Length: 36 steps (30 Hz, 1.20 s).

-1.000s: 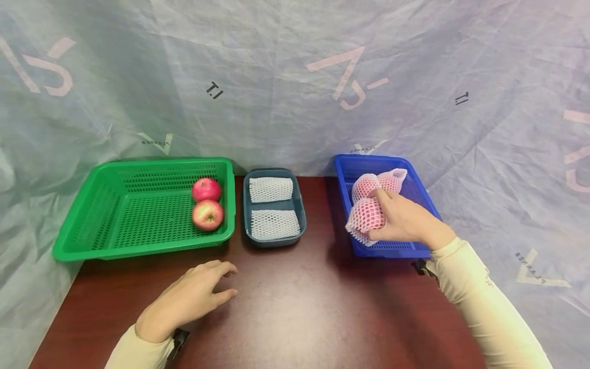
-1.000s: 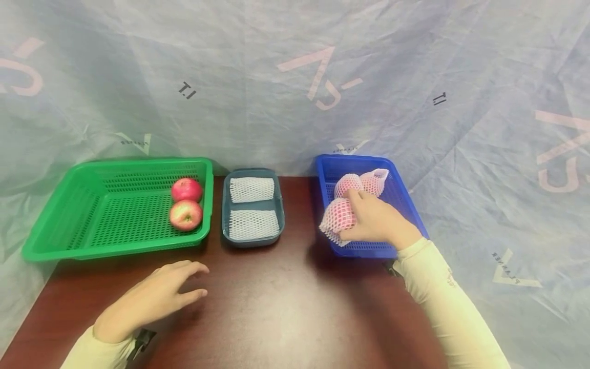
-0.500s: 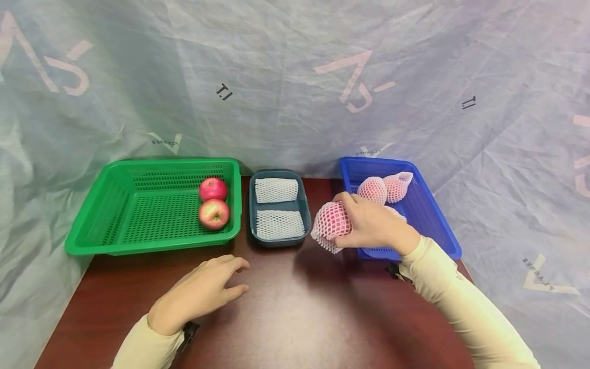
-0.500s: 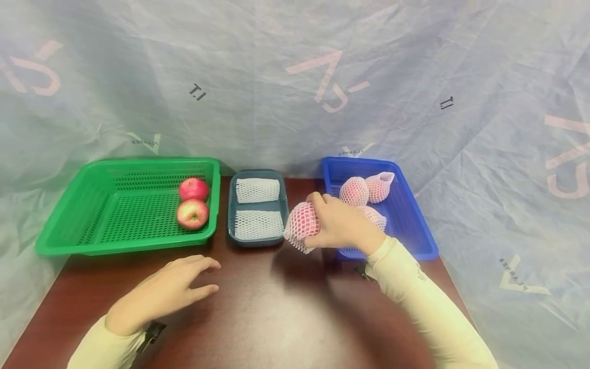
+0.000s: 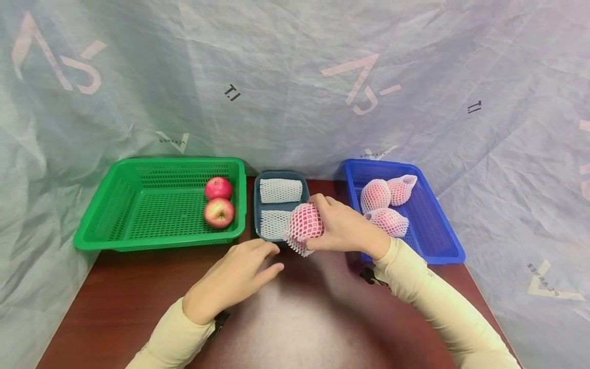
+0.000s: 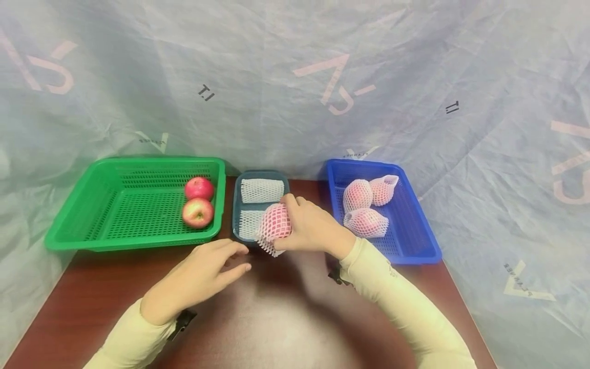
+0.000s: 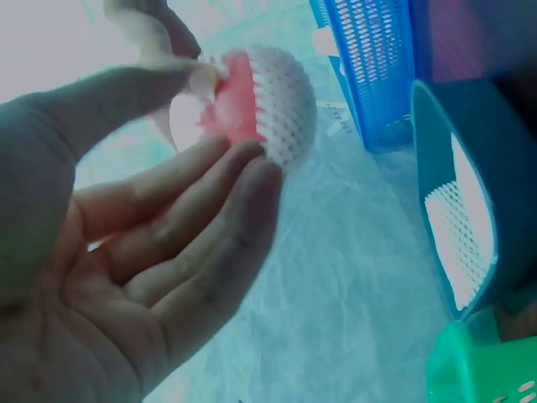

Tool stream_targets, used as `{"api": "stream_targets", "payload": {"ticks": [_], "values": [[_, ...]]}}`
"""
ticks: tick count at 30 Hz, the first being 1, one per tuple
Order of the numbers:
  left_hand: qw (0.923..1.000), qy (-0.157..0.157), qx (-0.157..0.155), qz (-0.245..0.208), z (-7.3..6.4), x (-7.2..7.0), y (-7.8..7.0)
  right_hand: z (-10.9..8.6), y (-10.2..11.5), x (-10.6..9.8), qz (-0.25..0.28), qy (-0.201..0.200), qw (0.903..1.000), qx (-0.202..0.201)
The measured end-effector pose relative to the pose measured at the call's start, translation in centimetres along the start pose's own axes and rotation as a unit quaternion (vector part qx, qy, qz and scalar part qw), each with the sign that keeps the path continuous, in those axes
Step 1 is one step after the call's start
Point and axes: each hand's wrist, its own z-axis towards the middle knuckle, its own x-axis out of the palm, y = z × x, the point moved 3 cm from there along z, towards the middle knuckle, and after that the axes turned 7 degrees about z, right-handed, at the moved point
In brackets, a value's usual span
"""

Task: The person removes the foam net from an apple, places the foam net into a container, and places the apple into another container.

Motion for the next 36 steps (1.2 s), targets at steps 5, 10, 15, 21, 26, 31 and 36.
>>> {"api": "stream_targets", "payload": {"ticks": [5, 10, 15, 21, 26, 31, 36], "values": [[0.9983, -0.057, 0.009, -0.014, 0.9, -0.2, -0.4, 0.4, 1.0, 0.0, 0.01, -0.002, 0.9999, -0.007], [0.9933, -0.11, 0.029, -0.02, 1.4, -0.3, -0.5, 0.7, 1.6, -0.1, 0.018, -0.004, 0.9998, -0.011], [0.9895, -0.143, 0.023, 0.001, 1.6, -0.3, -0.2, 0.9, 1.9, -0.2, 0.037, -0.012, 0.9991, -0.017], [0.9902, -0.138, 0.002, 0.018, 1.6, 0.0, 0.4, 1.2, 2.4, 0.2, 0.072, -0.011, 0.9969, -0.028], [0.9906, -0.128, -0.019, 0.044, 1.6, 0.4, 0.9, 1.5, 2.7, 0.8, 0.09, -0.008, 0.9953, -0.035], [0.9903, -0.12, -0.044, 0.055, 1.8, 0.6, 1.0, 1.6, 3.1, 1.6, 0.106, 0.011, 0.9934, -0.041], [0.9888, -0.118, -0.067, 0.062, 1.8, 0.7, 1.0, 1.5, 3.4, 1.8, 0.116, 0.031, 0.9917, -0.046]]}}
